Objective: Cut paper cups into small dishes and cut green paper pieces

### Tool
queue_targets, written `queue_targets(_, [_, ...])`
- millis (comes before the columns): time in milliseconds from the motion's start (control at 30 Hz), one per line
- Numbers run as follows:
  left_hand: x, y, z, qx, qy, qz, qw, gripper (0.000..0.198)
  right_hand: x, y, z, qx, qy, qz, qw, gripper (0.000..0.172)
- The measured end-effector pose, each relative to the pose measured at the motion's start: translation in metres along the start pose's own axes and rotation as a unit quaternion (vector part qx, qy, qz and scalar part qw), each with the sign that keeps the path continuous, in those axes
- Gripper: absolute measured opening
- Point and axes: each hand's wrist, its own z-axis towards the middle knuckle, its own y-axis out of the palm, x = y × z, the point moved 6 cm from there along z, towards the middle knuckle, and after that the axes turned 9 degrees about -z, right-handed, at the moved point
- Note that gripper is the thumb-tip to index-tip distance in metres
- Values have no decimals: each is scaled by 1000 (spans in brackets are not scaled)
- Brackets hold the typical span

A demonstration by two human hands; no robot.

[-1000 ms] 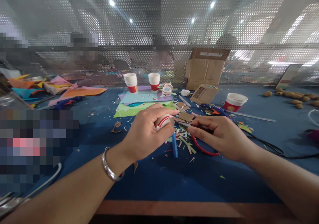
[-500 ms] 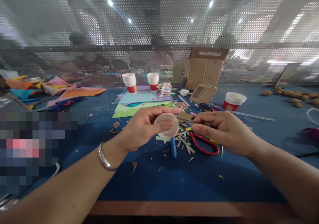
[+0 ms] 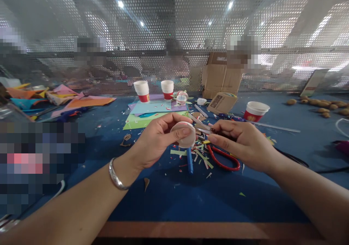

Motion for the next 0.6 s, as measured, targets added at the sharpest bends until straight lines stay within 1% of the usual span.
queue_targets(100, [1,1,0,9,11,-16,1000,21,-6,0,-3,32,-17,-61,997,26])
queue_targets(167, [1,3,0,0,18,-22,1000,20,-8,1,-5,43,-22,-83,995,26])
queue_targets(267, [1,4,-1,-13,33,-9,999,19,-9,3,-6,52,-34,-103,993,25])
queue_targets(400, [0,5,-2,-14,52,-10,998,20,-12,4,-8,58,-49,-116,990,23])
queue_targets(467, [0,6,-2,-15,52,-20,998,20,-14,3,-9,65,-62,-121,989,21])
queue_targets(600, [-2,9,-3,-6,26,-38,999,23,-18,2,-11,70,-80,-138,985,18])
